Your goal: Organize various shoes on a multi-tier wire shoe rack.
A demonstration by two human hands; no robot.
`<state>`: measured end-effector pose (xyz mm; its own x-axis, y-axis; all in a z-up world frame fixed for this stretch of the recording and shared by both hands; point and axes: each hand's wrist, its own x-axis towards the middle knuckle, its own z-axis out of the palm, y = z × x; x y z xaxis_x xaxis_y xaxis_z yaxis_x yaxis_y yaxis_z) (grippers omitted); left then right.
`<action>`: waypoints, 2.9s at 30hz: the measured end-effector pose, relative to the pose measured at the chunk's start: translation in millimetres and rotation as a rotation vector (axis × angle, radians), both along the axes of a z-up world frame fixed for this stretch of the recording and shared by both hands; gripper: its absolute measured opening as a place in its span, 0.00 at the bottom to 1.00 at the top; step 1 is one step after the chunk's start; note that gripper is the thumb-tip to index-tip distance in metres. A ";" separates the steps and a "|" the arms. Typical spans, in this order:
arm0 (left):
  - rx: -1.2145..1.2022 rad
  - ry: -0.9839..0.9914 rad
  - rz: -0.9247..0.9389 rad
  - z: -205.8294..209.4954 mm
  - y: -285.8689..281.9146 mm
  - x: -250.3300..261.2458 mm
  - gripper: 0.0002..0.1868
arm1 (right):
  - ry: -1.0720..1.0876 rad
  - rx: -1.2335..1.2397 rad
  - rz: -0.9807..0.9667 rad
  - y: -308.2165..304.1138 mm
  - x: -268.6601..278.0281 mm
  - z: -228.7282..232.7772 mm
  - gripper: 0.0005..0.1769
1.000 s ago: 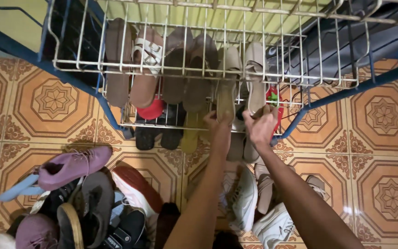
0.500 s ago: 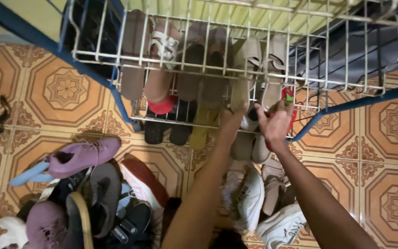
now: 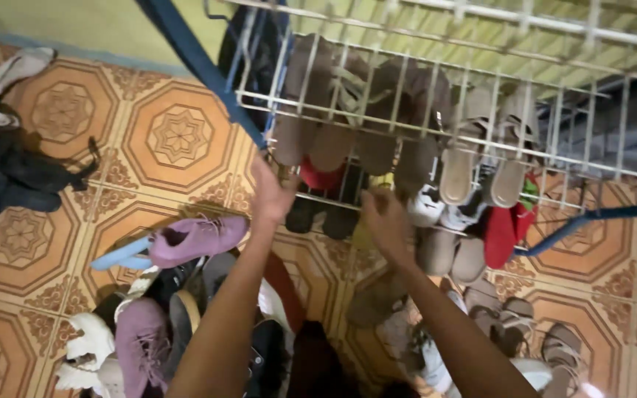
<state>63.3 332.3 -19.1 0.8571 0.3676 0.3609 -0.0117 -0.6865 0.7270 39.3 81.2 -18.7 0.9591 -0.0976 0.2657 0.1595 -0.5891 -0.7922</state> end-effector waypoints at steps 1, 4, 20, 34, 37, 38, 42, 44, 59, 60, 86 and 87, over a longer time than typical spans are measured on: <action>-0.071 0.191 -0.027 7.4 -0.9 4.9 0.43 | 0.295 0.228 0.014 24.3 14.0 8.9 0.21; -0.116 0.242 -0.067 8.3 -2.1 21.9 0.46 | 0.702 0.519 0.075 72.2 53.0 11.2 0.25; -1.030 0.330 -0.147 37.5 20.4 26.0 0.22 | 0.748 1.114 0.092 85.4 76.8 -23.2 0.20; -1.390 0.305 -0.194 -65.9 17.4 34.4 0.25 | 0.663 0.726 -0.213 112.5 72.5 -1.8 0.22; -1.400 0.422 -0.202 -59.8 20.3 37.8 0.27 | 0.655 0.610 -0.274 114.1 71.5 -1.6 0.23; -1.372 0.436 -0.212 -59.9 22.1 36.2 0.27 | 0.654 0.586 -0.276 116.0 69.6 -4.2 0.23; -1.305 0.340 -0.229 -44.4 13.5 34.1 0.23 | 0.569 0.739 -0.238 115.2 74.8 -12.1 0.24; -1.240 0.391 -0.165 -26.6 8.7 27.0 0.23 | 0.597 0.722 -0.282 115.9 69.6 -3.8 0.22; -1.245 0.526 -0.044 -5.5 -2.9 19.1 0.31 | 0.836 1.038 -0.032 82.8 65.9 -39.6 0.29; -1.245 0.526 -0.045 -5.4 -5.4 15.5 0.31 | 0.834 1.039 -0.033 78.6 60.4 -28.4 0.29; -1.449 0.491 -0.229 242.3 -151.4 -188.7 0.33 | 0.651 0.543 0.018 -78.7 -112.3 337.7 0.24; -1.446 0.487 -0.243 249.7 -155.7 -195.4 0.33 | 0.637 0.545 0.014 -76.8 -120.4 358.0 0.24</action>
<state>-132.1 176.6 230.6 0.8713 -0.0157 -0.4905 0.4121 0.5660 0.7140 -81.2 4.4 339.3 0.9118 -0.0419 -0.4085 -0.4106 -0.0994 -0.9064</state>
